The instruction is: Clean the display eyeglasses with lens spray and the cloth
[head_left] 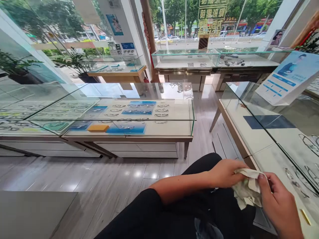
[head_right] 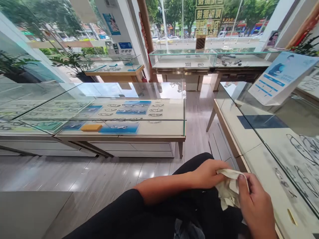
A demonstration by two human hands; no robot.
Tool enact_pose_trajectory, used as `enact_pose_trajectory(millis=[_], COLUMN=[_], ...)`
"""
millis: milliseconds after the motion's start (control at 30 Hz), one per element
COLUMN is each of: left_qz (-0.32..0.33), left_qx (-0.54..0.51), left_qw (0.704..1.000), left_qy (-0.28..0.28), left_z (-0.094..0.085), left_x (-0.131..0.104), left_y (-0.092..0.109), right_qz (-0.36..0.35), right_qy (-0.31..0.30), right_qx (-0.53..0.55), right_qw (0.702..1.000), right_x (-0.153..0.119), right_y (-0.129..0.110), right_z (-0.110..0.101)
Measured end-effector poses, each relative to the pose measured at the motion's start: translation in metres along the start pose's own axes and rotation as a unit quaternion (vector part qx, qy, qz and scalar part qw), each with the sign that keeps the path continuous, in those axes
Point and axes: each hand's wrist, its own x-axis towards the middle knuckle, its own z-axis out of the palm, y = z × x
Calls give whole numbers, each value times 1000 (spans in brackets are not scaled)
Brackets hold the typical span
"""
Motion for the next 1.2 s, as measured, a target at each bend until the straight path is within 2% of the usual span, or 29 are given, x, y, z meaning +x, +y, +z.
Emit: enact_pose_trajectory(millis=[67, 133, 200, 267, 333, 433, 500, 600, 767, 867, 967, 1133, 1200], left_qz=[4, 21, 44, 63, 85, 119, 113, 70, 3, -32, -43, -60, -61], left_qx=[-21, -46, -63, -64, -57, -42, -42, -78, -202, -257, -266, -313, -326], left_qw=[1000, 999, 997, 995, 993, 991, 991, 992, 973, 955, 948, 924, 916], left_qy=[-1, -11, -24, -47, -61, -47, -52, -74, -108, -147, -170, -210, -228], left_z=[-4, -10, -15, -18, -18, -15, -11, -3, 14, 21, 27, 37, 38], left_x=[8, 22, 40, 58, 74, 91, 101, 116, 134, 136, 137, 142, 144], left_y=[0, 5, 14, 27, 40, 54, 57, 57, 60, 63, 61, 47, 43], right_qz=[51, 68, 53, 24, 10, 2, -4, 4, 91, 90, 90, 149, 169], right_qy=[-63, -88, -89, -95, -76, -25, 14, 61, 179, 169, 164, 241, 262], right_qx=[123, 211, 251, 239, 196, 153, 146, 177, 288, 333, 376, 444, 451], right_qw=[989, 971, 962, 966, 978, 988, 989, 982, 936, 923, 908, 850, 836], right_x=[7, 15, 21, 25, 25, 21, 17, 13, 7, 1, -4, -6, -7], right_y=[-7, -16, -24, -30, -35, -37, -36, -31, -20, -16, -14, -9, -6], right_z=[2, -2, -12, -26, -41, -63, -76, -92, -101, -101, -98, -96, -101])
